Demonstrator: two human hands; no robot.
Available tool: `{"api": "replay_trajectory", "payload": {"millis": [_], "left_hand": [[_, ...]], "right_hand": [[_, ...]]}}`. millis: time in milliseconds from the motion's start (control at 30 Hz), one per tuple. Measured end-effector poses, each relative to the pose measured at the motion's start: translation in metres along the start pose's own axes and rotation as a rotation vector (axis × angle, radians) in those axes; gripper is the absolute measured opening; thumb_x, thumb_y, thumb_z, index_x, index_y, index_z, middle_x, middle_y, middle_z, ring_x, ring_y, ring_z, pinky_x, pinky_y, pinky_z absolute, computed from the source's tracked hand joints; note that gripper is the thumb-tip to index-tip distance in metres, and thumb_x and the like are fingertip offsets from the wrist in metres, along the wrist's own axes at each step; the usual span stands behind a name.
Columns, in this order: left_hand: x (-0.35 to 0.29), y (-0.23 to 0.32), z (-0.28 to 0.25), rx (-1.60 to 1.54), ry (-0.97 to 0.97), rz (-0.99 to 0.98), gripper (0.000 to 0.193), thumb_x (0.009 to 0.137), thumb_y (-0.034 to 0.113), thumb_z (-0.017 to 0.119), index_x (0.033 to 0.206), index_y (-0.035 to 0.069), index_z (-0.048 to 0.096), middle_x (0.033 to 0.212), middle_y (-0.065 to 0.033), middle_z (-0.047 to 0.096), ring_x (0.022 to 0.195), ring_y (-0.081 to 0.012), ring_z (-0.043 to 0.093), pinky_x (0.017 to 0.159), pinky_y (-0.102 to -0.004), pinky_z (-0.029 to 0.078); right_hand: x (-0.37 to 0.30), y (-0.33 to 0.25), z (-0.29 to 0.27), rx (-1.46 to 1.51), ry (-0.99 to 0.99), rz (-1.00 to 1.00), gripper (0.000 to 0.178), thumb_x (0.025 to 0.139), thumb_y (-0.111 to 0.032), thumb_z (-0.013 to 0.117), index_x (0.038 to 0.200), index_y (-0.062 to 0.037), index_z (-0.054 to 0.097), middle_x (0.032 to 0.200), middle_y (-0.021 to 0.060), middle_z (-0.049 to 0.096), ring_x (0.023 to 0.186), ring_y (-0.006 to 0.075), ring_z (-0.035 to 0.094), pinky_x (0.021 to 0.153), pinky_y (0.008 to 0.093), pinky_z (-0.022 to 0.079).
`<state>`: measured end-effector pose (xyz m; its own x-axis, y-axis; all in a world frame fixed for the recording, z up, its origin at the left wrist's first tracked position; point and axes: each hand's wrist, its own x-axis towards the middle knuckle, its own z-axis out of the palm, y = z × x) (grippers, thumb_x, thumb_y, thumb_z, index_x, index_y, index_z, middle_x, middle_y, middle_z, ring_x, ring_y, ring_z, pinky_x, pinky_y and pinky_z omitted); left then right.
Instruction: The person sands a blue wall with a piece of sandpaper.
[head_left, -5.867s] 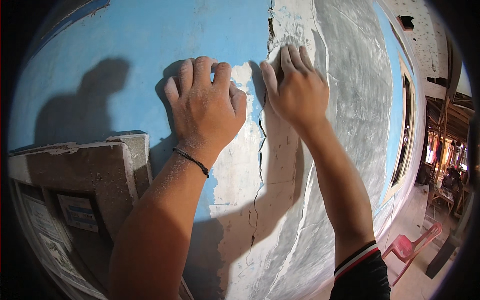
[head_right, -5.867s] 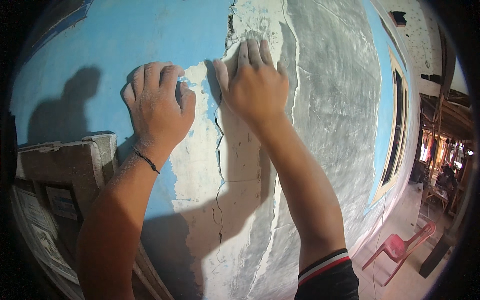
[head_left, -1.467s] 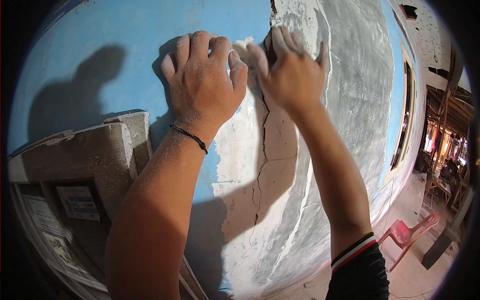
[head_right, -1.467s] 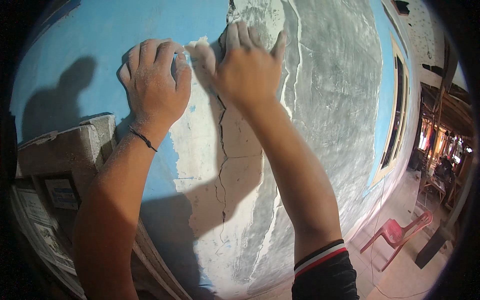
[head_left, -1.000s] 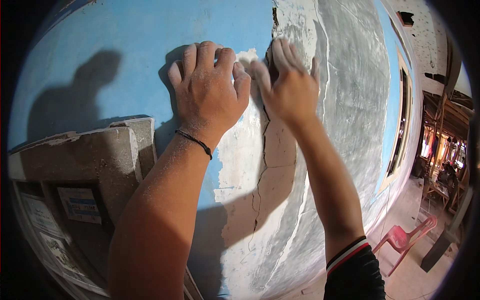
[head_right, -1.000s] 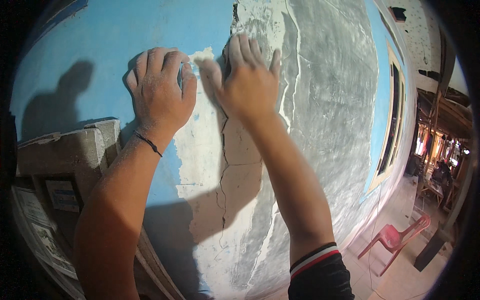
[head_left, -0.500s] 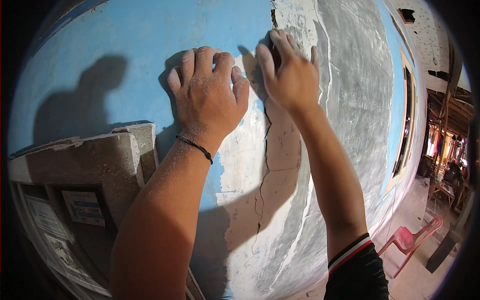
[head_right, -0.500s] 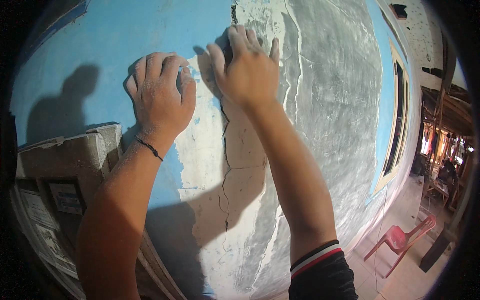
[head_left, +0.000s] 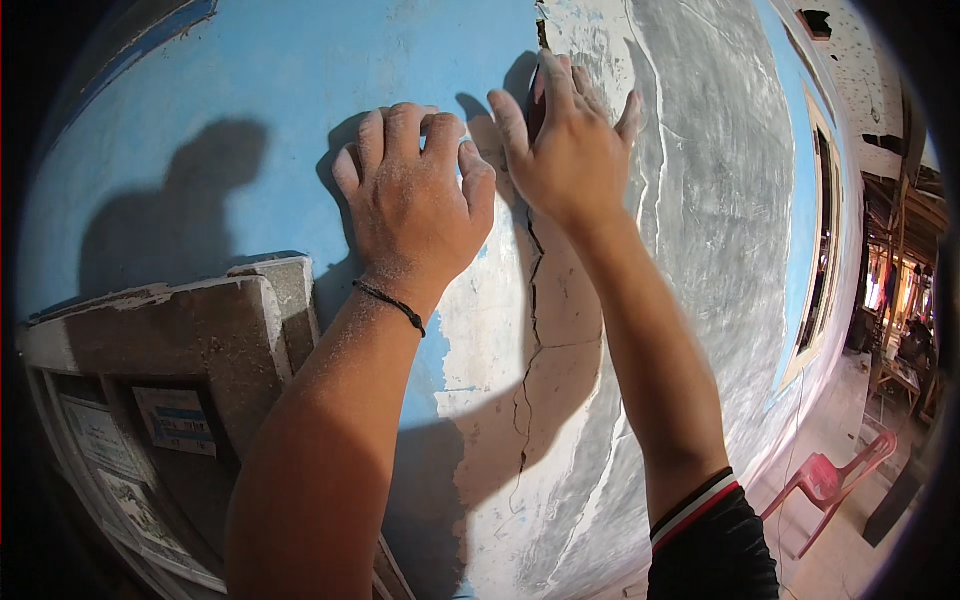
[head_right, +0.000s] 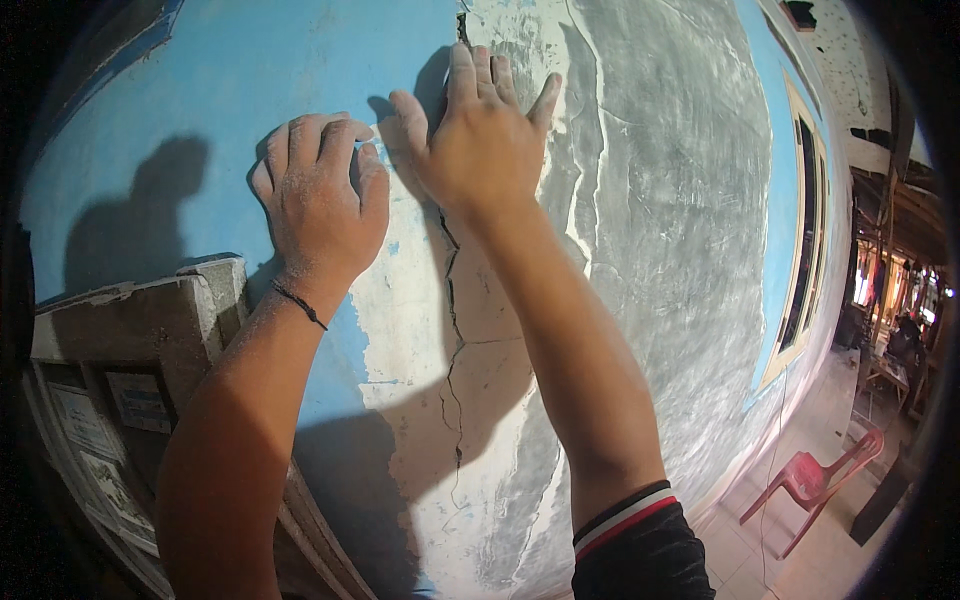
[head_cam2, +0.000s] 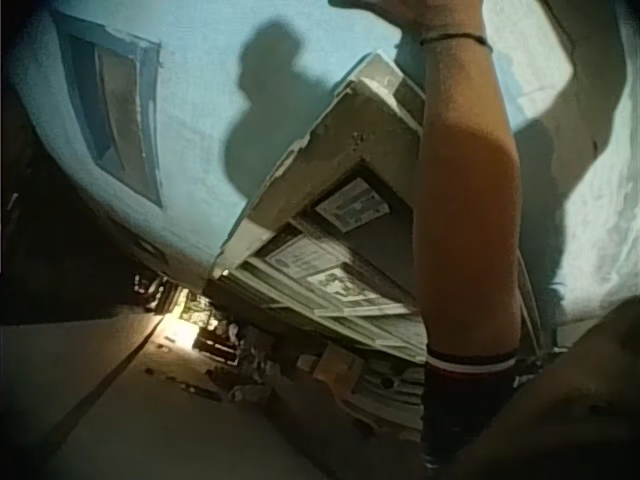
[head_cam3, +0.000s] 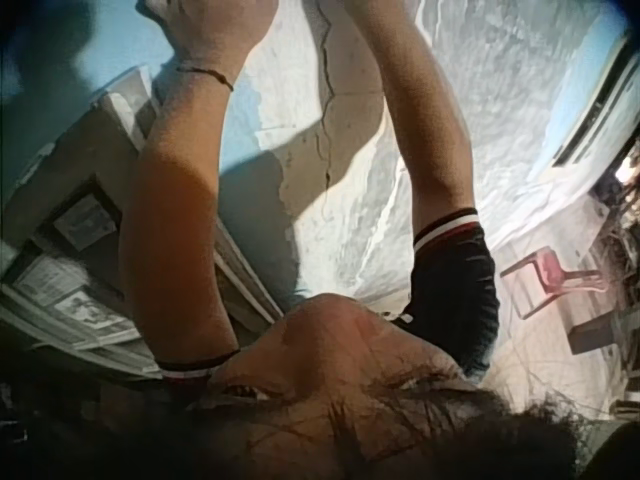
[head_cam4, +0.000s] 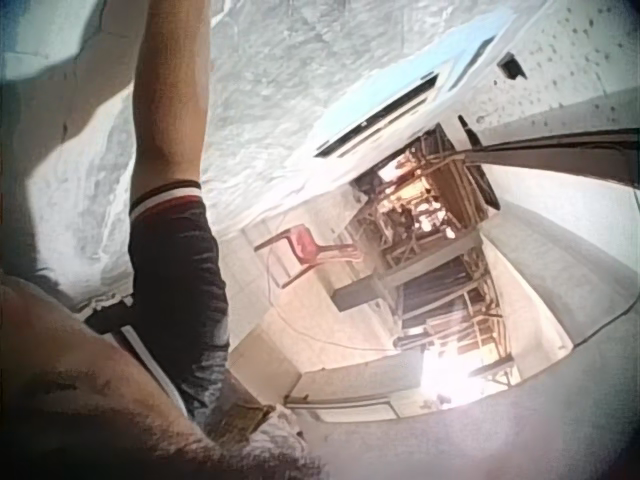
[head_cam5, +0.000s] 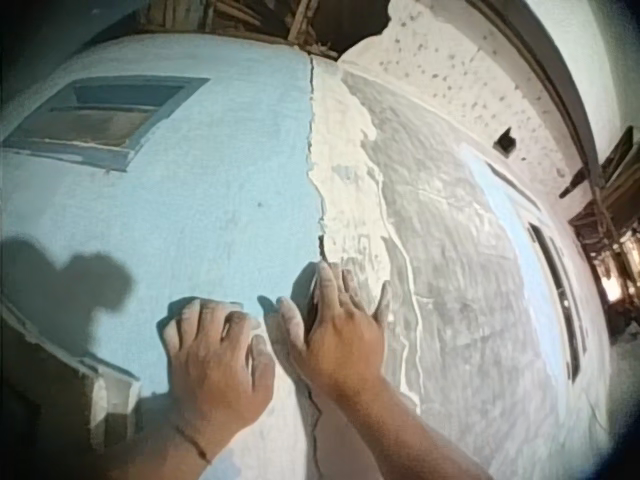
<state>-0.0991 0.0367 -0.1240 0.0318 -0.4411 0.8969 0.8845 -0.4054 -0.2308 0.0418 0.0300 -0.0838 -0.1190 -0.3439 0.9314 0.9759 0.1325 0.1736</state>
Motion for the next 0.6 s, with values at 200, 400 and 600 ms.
{"api": "replay_trajectory", "payload": {"millis": [200, 400, 600], "left_hand": [[-0.004, -0.009, -0.004, 0.011, -0.026, -0.009, 0.019, 0.082, 0.022, 0.056, 0.096, 0.009, 0.059, 0.102, -0.0069, 0.053, 0.101, -0.0264, 0.047, 0.084, -0.0444, 0.032], [-0.001, 0.001, -0.001, -0.008, -0.017, -0.012, 0.02, 0.081, 0.023, 0.056, 0.095, 0.009, 0.059, 0.102, -0.0072, 0.053, 0.102, -0.0263, 0.047, 0.084, -0.0445, 0.032], [-0.004, -0.005, -0.008, 0.011, -0.104, -0.071, 0.021, 0.083, 0.021, 0.056, 0.101, 0.012, 0.058, 0.106, -0.0048, 0.054, 0.109, -0.027, 0.046, 0.092, -0.0455, 0.03]], "right_hand": [[-0.045, -0.008, -0.018, 0.056, -0.135, -0.03, 0.077, 0.088, -0.054, 0.049, 0.14, 0.0023, 0.039, 0.125, 0.021, 0.06, 0.13, 0.0354, 0.047, 0.11, 0.0661, 0.002], [0.022, 0.009, 0.002, -0.1, -0.061, 0.01, 0.081, 0.091, -0.057, 0.04, 0.142, 0.0055, 0.033, 0.125, 0.0234, 0.059, 0.131, 0.0335, 0.045, 0.108, 0.0682, -0.003], [-0.038, -0.004, -0.017, 0.041, -0.084, -0.062, 0.074, 0.093, -0.052, 0.04, 0.146, -0.0013, 0.03, 0.111, 0.0201, 0.066, 0.131, 0.0339, 0.046, 0.106, 0.07, -0.006]]}}
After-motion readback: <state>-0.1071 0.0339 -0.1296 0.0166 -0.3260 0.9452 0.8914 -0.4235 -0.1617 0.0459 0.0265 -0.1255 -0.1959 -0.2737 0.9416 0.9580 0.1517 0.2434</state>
